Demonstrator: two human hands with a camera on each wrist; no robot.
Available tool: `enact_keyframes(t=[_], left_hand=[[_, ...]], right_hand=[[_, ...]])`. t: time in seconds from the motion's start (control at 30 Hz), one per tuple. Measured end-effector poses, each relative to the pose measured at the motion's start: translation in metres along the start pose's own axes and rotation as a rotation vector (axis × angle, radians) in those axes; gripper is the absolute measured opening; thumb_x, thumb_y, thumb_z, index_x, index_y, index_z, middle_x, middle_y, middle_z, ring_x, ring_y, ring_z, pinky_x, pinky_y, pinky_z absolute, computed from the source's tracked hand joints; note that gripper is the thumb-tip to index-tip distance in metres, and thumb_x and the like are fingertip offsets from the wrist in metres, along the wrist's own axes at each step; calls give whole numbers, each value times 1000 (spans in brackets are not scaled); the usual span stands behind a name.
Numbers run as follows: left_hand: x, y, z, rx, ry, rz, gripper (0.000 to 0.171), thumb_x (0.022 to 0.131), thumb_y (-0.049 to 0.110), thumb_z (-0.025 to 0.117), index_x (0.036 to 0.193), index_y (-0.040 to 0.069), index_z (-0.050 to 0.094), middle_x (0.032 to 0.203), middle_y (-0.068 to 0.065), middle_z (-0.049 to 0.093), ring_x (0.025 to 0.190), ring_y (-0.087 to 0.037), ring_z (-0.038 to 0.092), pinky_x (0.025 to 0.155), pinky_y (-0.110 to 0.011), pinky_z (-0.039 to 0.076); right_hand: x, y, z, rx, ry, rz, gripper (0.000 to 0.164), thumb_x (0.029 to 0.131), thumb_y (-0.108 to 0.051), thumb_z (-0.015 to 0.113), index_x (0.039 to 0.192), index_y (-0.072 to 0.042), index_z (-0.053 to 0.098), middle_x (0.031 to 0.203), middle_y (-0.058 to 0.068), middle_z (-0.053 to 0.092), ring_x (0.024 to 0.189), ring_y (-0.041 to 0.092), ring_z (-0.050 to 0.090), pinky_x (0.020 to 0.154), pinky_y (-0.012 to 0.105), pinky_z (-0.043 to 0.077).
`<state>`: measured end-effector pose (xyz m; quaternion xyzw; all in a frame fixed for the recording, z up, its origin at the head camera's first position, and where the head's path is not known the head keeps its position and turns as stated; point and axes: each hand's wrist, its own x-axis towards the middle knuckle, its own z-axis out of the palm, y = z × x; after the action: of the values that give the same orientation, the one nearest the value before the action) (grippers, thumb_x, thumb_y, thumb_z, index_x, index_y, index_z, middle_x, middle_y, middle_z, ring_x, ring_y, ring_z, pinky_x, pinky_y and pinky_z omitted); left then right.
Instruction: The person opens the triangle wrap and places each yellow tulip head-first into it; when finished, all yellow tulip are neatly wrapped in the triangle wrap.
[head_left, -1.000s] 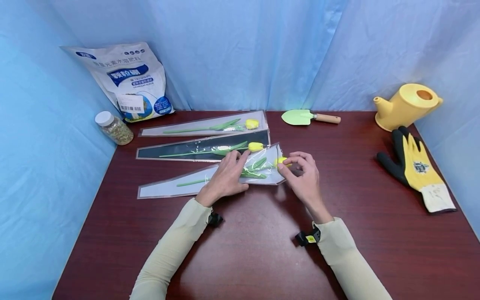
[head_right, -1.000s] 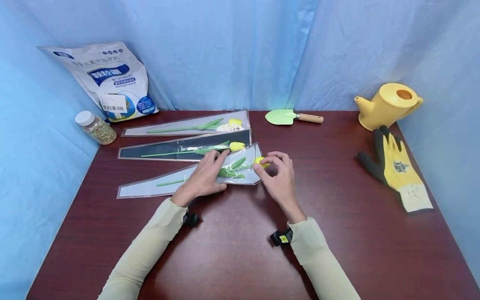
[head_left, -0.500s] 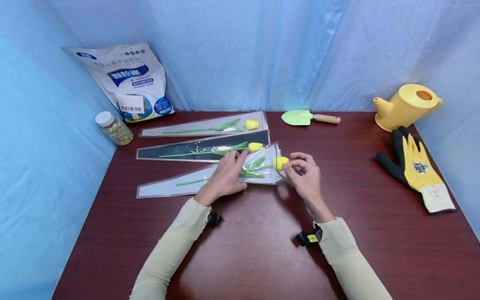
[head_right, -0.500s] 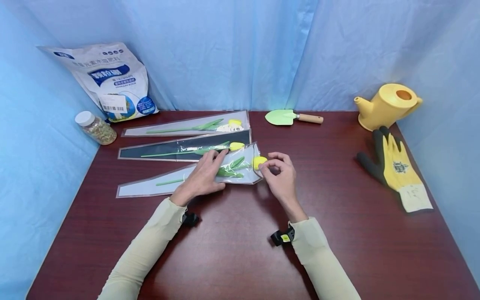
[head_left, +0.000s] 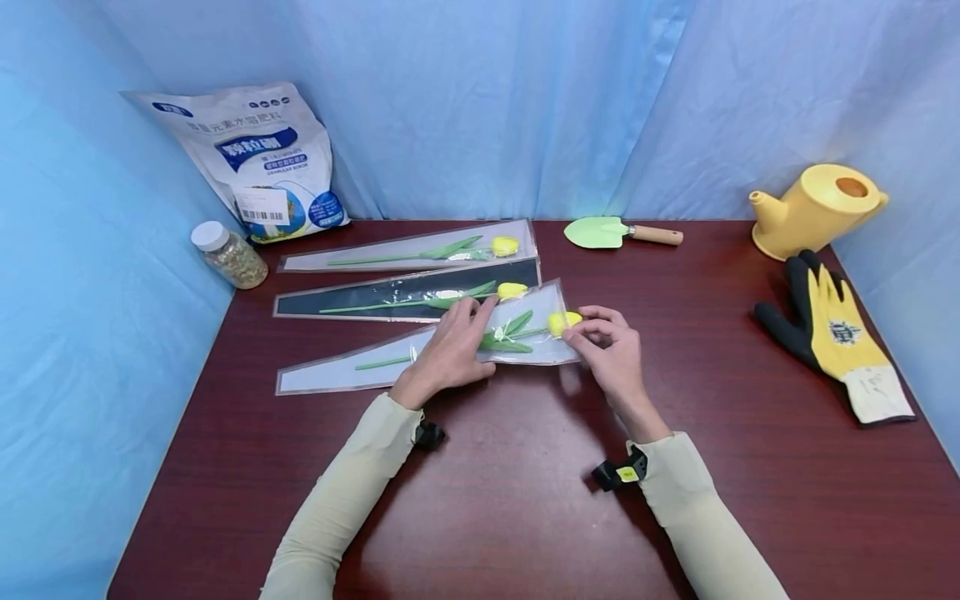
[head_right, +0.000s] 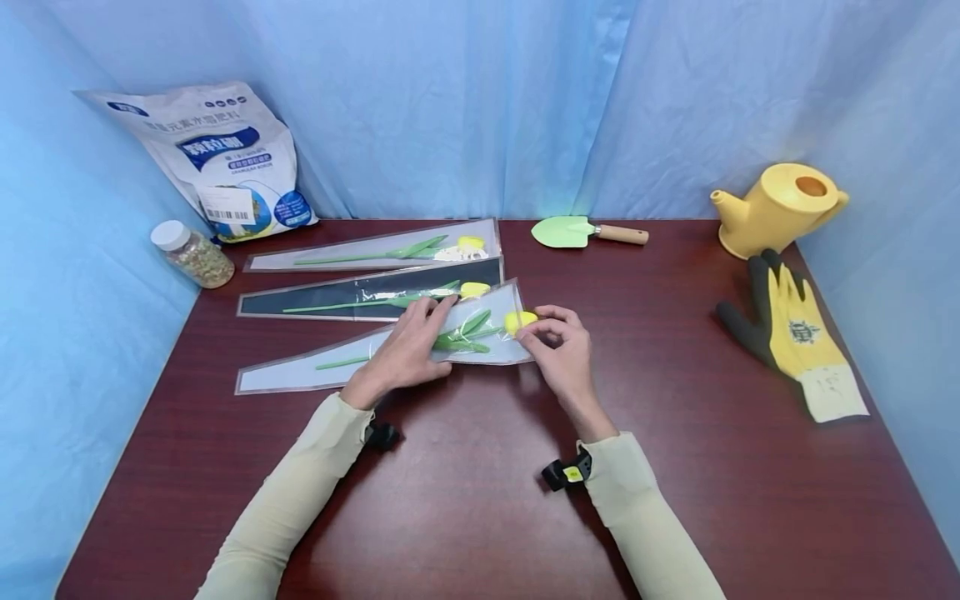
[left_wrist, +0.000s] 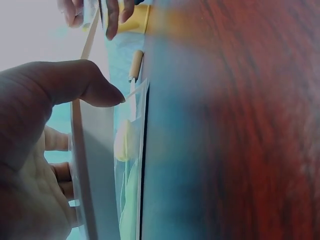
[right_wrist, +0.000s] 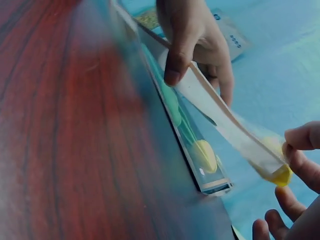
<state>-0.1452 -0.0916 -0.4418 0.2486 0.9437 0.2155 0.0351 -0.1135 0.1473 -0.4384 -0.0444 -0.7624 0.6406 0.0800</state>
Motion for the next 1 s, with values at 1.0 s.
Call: enact_keyframes(t=[1.0], left_hand=[[-2, 1, -7, 2, 2, 5, 98, 75, 22, 82, 156, 7, 29, 119, -14, 46, 107, -28, 44, 92, -42, 41]], right_hand=[[5, 8, -1, 96, -144, 197, 45, 107, -22, 41, 131, 13, 57, 106, -22, 58, 99, -4, 60, 87, 16, 48]])
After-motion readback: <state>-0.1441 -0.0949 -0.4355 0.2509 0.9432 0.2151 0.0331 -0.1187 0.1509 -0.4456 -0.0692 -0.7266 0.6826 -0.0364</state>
